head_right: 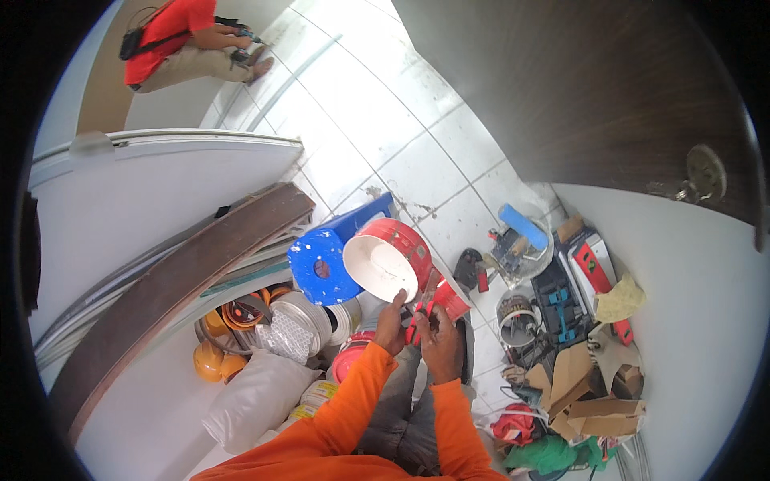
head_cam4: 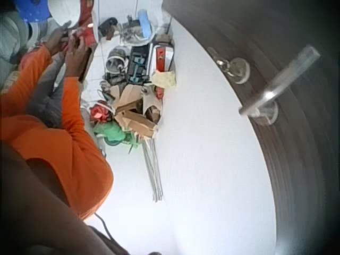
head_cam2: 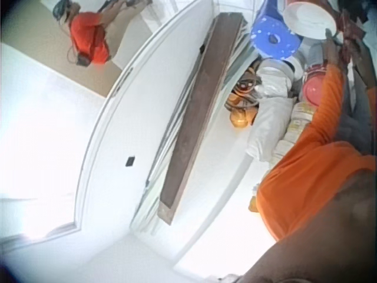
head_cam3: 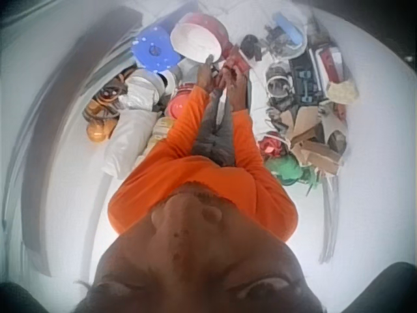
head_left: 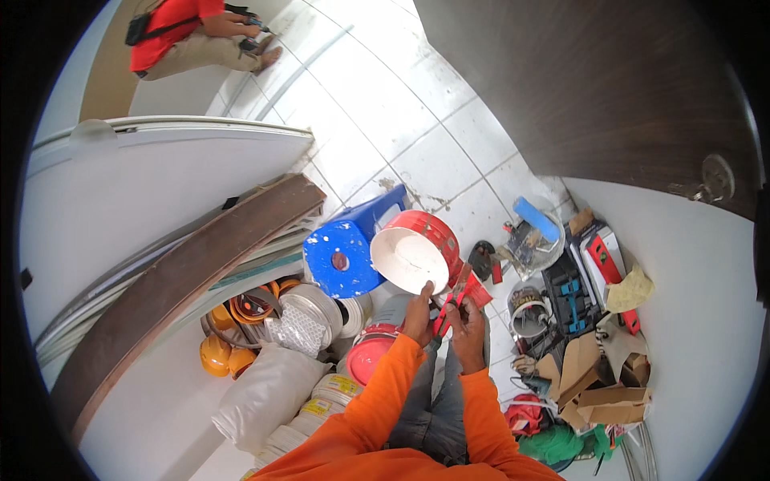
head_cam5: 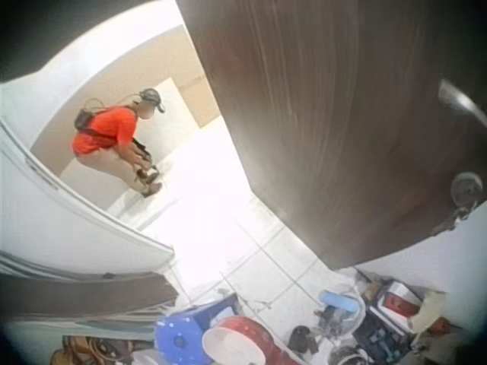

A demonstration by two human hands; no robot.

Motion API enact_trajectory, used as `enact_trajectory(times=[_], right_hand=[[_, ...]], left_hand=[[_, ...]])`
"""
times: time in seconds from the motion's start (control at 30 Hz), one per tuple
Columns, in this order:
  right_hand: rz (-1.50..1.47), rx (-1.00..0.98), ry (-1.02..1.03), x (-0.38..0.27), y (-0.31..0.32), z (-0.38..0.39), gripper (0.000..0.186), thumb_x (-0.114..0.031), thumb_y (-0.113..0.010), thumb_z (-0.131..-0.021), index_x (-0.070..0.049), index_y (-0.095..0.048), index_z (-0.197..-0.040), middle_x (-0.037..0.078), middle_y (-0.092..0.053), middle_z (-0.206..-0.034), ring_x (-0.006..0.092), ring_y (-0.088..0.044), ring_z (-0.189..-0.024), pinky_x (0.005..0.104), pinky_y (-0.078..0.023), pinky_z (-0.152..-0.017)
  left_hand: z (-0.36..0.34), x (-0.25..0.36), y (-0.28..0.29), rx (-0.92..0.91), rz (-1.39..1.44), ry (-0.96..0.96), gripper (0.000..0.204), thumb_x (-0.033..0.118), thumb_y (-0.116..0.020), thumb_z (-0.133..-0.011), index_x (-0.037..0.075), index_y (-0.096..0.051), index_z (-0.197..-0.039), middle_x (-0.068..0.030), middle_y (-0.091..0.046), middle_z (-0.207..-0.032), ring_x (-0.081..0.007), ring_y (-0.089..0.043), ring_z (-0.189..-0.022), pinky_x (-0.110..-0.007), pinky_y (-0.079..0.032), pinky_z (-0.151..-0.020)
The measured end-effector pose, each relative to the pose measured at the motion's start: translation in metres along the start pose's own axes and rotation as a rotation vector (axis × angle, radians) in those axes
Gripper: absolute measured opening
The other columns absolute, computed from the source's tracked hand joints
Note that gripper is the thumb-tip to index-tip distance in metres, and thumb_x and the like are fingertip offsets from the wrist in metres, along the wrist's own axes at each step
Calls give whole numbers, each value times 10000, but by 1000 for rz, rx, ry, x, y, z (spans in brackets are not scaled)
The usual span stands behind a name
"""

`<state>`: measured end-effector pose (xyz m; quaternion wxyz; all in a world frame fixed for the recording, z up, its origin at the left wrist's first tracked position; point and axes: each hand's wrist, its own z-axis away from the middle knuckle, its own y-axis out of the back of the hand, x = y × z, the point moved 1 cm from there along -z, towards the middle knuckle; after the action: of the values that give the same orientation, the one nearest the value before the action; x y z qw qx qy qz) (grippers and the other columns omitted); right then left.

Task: The person opens a red paint bucket and uses a metal scraper to mix the white paint inside. They scrape the sides and bottom of the bucket repeatedly to blend the contents. The person then carries the bucket and scraper into a darker area and continues mixing.

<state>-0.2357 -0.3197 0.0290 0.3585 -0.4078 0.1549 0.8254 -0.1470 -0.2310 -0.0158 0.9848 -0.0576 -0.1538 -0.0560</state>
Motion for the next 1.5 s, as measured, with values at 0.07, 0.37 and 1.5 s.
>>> enact_trajectory(times=[0.07, 0.37, 1.5], right_hand=[[13, -46, 40, -23, -14, 8, 204, -188, -649, -991, 4, -649, -1059, 29, -588, -925, 107, -581, -809, 268, -472, -736], [263, -83, 296, -34, -51, 37, 269, -179, -706, -961, 11, -623, -1132, 98, -623, -987, 164, -628, -865, 298, -510, -754], [377, 99, 365, -66, -2, 38, 207, -60, -788, -830, -2, -700, -1009, 119, -666, -997, 212, -689, -802, 321, -564, -727]], left_hand=[[20, 13, 6, -78, -20, 12, 387, 392, -511, -1051, 53, -634, -1191, -68, -664, -1039, -183, -637, -882, -359, -535, -789], [48, 1, 47, -115, 150, -66, 374, 337, -411, -1087, 28, -621, -1115, -108, -674, -971, -189, -682, -846, -336, -569, -761], [35, -51, 4, 220, -298, -321, 535, 391, -477, -1010, -108, -635, -902, -207, -656, -783, -268, -646, -726, -428, -510, -663]])
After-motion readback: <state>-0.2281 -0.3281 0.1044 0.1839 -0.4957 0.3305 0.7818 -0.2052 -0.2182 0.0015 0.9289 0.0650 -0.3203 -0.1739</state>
